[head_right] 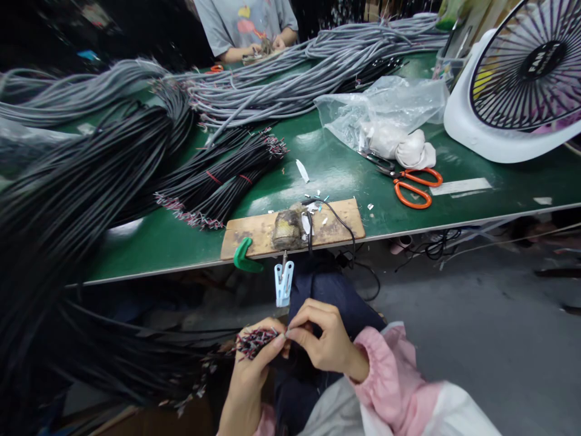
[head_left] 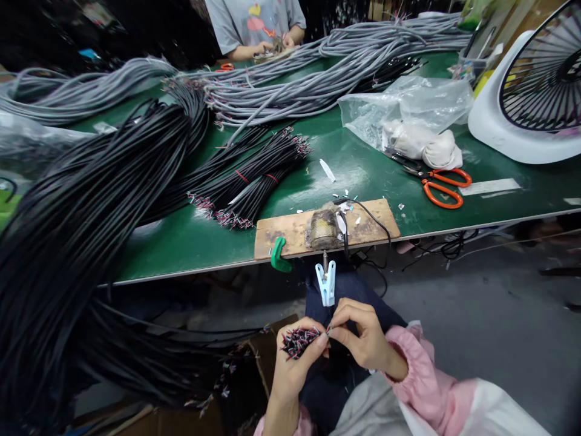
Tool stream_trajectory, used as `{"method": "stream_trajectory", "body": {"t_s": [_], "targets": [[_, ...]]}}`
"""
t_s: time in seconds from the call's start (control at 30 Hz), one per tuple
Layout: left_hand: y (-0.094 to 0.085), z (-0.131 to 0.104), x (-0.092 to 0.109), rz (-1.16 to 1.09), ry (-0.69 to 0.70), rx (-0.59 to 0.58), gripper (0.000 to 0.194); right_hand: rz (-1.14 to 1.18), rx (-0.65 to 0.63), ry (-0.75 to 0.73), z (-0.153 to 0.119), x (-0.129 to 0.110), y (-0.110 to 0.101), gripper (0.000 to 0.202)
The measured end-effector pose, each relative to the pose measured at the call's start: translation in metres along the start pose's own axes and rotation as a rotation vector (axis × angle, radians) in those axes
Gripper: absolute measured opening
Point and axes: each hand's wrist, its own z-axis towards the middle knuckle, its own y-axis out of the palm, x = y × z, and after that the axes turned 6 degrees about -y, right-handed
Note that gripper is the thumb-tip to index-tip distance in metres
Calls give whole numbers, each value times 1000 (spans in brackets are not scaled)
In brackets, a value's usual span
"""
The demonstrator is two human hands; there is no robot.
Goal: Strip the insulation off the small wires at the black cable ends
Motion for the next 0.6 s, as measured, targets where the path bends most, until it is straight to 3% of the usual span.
{"method": "stream_trajectory", "body": {"t_s": [0.1,0.3,0.37,0.47,0.6], "targets": [[-3,-1,-1,9,-3,-54,14,134,-22,82,-1,3,-2,23],[4,-4,-3,-56,54,-34,12,682,-81,494,-6,12,5,34],[6,-4,-2,-68,69,-25,12,759,-110,563,-6,12,7,38],[3,-3,-3,-51,92,-43,15,607,-151,523,-3,8,5,40],[-2,-2,-6,-55,84,-62,18,242,-65,363,0,5,-1,40]]}}
